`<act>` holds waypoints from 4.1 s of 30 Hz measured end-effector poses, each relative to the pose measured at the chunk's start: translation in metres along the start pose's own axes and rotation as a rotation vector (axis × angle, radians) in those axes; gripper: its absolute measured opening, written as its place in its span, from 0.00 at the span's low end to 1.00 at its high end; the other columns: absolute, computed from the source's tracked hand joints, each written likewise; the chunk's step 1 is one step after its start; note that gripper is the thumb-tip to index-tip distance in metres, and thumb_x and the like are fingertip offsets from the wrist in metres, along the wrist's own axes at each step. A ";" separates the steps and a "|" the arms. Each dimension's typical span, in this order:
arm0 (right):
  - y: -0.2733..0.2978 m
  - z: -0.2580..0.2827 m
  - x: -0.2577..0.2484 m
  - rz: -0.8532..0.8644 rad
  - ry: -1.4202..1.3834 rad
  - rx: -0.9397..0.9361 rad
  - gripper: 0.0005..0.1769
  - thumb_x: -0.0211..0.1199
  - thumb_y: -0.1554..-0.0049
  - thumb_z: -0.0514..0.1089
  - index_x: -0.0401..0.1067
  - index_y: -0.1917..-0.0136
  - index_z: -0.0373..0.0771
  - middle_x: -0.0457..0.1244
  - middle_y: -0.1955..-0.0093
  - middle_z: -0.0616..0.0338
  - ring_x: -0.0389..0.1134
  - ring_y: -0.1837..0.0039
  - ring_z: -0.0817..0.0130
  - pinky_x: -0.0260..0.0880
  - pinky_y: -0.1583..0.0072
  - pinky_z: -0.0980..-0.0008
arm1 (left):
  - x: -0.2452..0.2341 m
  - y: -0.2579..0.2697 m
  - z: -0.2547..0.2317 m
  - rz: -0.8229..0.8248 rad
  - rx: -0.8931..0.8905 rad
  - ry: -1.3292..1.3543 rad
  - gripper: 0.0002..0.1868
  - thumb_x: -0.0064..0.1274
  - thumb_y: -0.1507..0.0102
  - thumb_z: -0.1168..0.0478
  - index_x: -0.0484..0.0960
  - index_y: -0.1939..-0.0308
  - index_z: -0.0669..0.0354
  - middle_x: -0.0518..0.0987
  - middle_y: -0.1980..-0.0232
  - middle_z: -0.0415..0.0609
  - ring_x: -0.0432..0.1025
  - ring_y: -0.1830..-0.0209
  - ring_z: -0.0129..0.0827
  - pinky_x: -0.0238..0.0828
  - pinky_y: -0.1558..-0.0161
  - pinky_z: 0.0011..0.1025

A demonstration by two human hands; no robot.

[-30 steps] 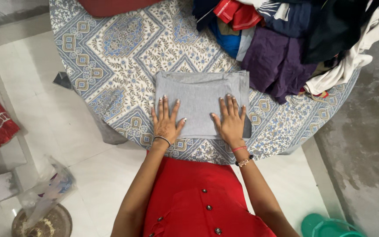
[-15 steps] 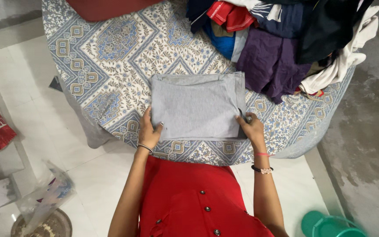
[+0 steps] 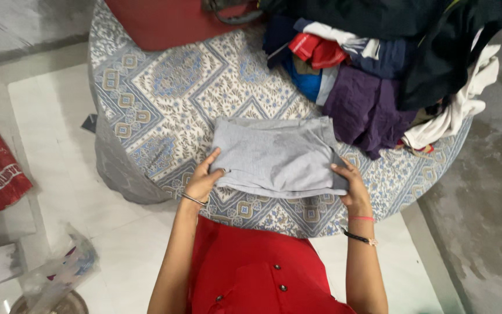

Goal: The person folds a red polka-dot top and a grey collared shirt by hand and places them inside an open red suitcase.

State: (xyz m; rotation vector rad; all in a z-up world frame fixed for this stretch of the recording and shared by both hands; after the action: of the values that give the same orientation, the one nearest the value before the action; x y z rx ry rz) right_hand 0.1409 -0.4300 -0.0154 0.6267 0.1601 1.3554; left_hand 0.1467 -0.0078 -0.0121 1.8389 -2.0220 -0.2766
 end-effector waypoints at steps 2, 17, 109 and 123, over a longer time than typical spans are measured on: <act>-0.005 0.026 0.007 -0.034 -0.089 -0.043 0.32 0.65 0.48 0.38 0.68 0.31 0.29 0.69 0.43 0.54 0.73 0.45 0.68 0.74 0.41 0.71 | -0.015 0.000 -0.009 -0.085 -0.166 0.242 0.37 0.49 0.41 0.75 0.65 0.26 0.57 0.70 0.27 0.57 0.78 0.41 0.35 0.77 0.50 0.24; -0.106 0.026 0.149 0.257 0.136 0.002 0.32 0.63 0.46 0.33 0.68 0.28 0.32 0.69 0.43 0.53 0.71 0.48 0.65 0.71 0.46 0.66 | -0.128 0.019 -0.072 -0.308 0.073 -0.017 0.38 0.50 0.38 0.72 0.59 0.23 0.57 0.59 0.20 0.51 0.54 0.21 0.34 0.51 0.26 0.32; 0.021 0.024 0.287 0.438 0.493 -0.352 0.42 0.64 0.41 0.50 0.52 0.19 0.42 0.52 0.19 0.49 0.57 0.24 0.57 0.56 0.25 0.62 | 0.068 -0.060 -0.077 0.092 0.300 -0.311 0.53 0.49 0.42 0.76 0.40 0.19 0.42 0.34 0.13 0.55 0.59 0.23 0.47 0.74 0.46 0.38; -0.090 -0.075 0.182 0.153 -0.006 -0.012 0.29 0.59 0.39 0.38 0.62 0.26 0.34 0.68 0.42 0.55 0.69 0.49 0.72 0.71 0.51 0.74 | 0.114 -0.084 0.020 0.253 0.092 -0.126 0.38 0.37 0.33 0.75 0.53 0.20 0.45 0.64 0.29 0.63 0.77 0.47 0.47 0.78 0.44 0.34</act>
State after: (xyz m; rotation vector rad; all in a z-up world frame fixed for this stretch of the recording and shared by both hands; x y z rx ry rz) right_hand 0.2254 -0.2412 -0.0787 0.6435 0.1008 1.5011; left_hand 0.2081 -0.1323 -0.0462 1.6289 -2.3621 -0.2354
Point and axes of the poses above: each hand's wrist, its own y-axis away from the middle knuckle, its own x-axis out of the palm, z = x × y, the point moved 10 cm from there along -y, towards the middle knuckle
